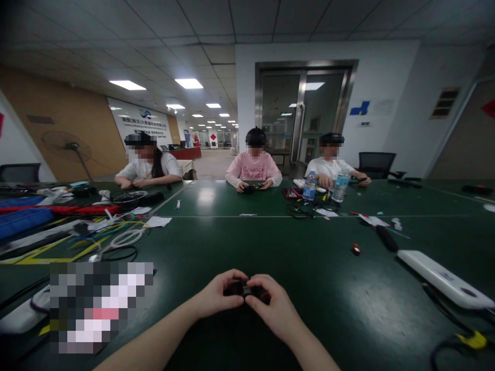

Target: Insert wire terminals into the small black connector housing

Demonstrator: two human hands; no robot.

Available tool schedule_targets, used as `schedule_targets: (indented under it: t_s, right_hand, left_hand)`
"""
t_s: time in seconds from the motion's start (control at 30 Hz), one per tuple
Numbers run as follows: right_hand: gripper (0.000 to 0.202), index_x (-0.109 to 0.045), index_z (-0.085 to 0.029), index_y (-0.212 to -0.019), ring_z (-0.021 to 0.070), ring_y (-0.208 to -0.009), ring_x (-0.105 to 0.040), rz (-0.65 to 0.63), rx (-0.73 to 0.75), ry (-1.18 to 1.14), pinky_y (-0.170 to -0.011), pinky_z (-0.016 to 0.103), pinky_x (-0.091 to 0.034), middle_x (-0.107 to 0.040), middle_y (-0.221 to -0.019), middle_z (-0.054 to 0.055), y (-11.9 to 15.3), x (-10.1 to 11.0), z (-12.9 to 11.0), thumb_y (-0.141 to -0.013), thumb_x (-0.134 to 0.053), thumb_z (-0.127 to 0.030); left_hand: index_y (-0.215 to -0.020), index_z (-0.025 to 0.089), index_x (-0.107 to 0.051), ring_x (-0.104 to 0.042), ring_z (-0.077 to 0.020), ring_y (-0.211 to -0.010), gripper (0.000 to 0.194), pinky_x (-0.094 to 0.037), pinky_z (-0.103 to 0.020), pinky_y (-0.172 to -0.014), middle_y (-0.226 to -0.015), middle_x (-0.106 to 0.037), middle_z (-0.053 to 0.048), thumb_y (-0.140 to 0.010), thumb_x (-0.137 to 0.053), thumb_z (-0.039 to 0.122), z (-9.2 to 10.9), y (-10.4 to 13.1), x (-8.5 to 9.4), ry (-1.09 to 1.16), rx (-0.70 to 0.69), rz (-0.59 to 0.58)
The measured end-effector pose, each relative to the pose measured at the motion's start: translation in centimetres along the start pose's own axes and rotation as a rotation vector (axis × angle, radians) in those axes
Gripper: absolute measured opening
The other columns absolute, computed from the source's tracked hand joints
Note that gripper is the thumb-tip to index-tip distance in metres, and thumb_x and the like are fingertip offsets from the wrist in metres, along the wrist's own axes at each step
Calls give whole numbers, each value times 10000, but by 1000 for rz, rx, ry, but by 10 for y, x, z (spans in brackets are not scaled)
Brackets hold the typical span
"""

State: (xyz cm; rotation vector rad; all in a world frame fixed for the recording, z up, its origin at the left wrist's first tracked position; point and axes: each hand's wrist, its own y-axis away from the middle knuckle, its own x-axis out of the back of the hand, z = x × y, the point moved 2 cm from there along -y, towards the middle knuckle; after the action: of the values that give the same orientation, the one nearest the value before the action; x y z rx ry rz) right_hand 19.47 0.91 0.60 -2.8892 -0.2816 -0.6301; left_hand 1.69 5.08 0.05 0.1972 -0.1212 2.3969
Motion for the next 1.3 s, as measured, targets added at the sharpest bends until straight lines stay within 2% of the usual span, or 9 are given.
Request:
schedule_targets:
  t_s: [0.2,0.5,0.63,0.8,1.03,1.3]
  right_hand:
    - [182,-638,-238,-958,230,-997,-577,5,18,-26,-801,342,-489,-579,-1113,38,0,0,-5,-780,-602,-241]
    - [183,-649,-236,-955,234,-1017,-575,28,21,-1,-843,357,-473,-595,-1119,46,1,3,-8,-780,-603,-260]
    - [213,-656,-235,-967,252,-1064,-561,113,21,12,-932,392,-422,-650,-1080,41,0,10,-10,-763,-615,-278]
    - [217,-660,-247,-971,250,-993,-603,206,32,-24,-912,413,-432,-697,-991,31,-1,17,-7,-767,-611,-304]
    - [290,-655,-254,-1023,258,-1028,-600,354,60,-79,-934,435,-426,-689,-1052,52,-3,29,5,-753,-640,-358]
    - [380,-625,-253,-1069,269,-1027,-597,448,76,-208,-929,458,-441,-671,-1066,80,-3,40,5,-736,-656,-434]
  left_hand:
    - [-1104,191,-536,-587,-189,-904,410,-467,-353,-814,-1007,-598,-40,-724,-691,187,-2,0,0,7,2,11]
    - [-1099,184,-536,-583,-209,-947,409,-461,-375,-842,-1033,-598,-53,-719,-685,166,5,1,-1,1,-12,-2]
    - [-1094,181,-537,-585,-206,-930,410,-462,-368,-831,-1025,-607,-54,-709,-677,149,-1,-2,-1,-27,-11,19]
    - [-1093,186,-533,-584,-191,-907,407,-466,-336,-803,-1005,-601,-43,-715,-679,162,-6,-2,0,-27,-14,11]
    - [-1096,181,-530,-586,-194,-906,413,-465,-334,-794,-994,-607,-43,-711,-681,156,-2,0,0,-24,4,7]
    - [-1099,190,-535,-586,-208,-928,416,-467,-349,-800,-1015,-606,-46,-712,-688,179,0,0,0,-28,27,7]
